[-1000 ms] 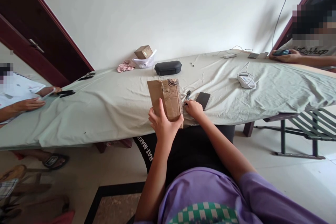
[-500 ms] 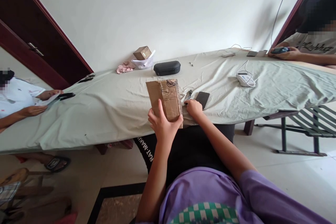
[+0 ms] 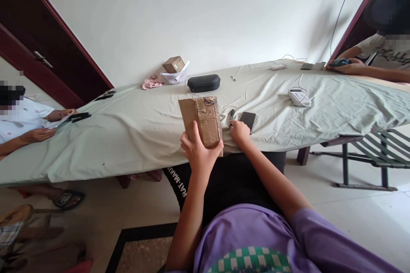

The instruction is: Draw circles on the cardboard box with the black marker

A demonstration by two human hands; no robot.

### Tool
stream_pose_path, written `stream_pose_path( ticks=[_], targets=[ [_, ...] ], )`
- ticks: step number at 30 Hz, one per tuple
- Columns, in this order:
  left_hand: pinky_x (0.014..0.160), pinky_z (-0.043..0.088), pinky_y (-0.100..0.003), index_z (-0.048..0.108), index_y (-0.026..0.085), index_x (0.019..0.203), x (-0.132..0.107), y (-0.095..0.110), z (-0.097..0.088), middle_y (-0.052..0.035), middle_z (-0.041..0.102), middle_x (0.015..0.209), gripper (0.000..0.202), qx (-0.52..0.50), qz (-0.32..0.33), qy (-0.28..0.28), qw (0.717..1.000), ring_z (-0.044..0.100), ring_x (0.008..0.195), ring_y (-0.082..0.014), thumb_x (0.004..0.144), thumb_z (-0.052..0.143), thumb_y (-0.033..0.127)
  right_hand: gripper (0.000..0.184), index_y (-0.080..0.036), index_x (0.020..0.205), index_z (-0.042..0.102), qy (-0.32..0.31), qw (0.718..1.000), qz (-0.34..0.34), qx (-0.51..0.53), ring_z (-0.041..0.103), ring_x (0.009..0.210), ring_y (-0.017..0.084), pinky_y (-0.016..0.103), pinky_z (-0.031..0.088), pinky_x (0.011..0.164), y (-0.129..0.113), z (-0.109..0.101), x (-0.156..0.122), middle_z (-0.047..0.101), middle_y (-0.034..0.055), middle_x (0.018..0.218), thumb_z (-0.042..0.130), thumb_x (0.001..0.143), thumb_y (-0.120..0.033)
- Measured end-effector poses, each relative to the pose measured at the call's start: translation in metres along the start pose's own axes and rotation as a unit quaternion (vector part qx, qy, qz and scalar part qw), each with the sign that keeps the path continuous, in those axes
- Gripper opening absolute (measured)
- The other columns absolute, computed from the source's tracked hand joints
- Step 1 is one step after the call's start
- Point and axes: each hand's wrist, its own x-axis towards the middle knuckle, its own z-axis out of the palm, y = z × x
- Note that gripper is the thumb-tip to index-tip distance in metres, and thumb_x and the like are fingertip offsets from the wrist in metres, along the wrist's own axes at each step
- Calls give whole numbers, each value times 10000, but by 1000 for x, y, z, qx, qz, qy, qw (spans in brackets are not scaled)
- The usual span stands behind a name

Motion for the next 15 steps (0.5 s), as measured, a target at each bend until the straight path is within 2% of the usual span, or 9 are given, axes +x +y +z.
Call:
stream_pose_path(
  ticks=[4,6,9,12,15],
  targets=[
    [1101,445,-677,287,282,1666,0,0,0,-210,315,1513,1101,-4,1,2,1000,412,1419,-478,732,830,498,579,-240,1566,506,42,999,11,14,695,1070,316,381,521,881,6,0,-2,650,173,1314,543,991,-292],
    [1108,438,-678,284,283,1668,0,0,0,-210,311,1521,1102,-4,2,0,1000,405,1428,-479,733,828,497,574,-215,1543,512,87,996,31,11,671,1060,319,383,499,885,14,-1,-1,605,185,1320,548,978,-310],
    [1105,439,-681,287,278,1669,0,1,0,-214,313,1520,1104,-3,1,0,1000,411,1422,-480,730,828,489,578,-140,1468,556,130,988,87,-19,581,1199,400,440,450,975,30,-1,2,558,238,1337,610,952,-393],
    [1092,448,-686,297,275,1667,0,2,0,-216,323,1509,1099,-1,3,2,1000,416,1415,-483,727,827,484,702,-66,1423,569,113,983,142,-27,523,1266,467,513,408,1035,41,-1,5,549,295,1344,680,917,-539],
    [1091,450,-688,306,272,1664,-1,2,0,-217,325,1509,1093,-2,5,3,1000,414,1418,-484,727,828,481,847,-46,1457,540,98,984,151,-17,533,1263,470,529,388,1056,42,-1,7,554,307,1344,720,881,-641]
  ],
)
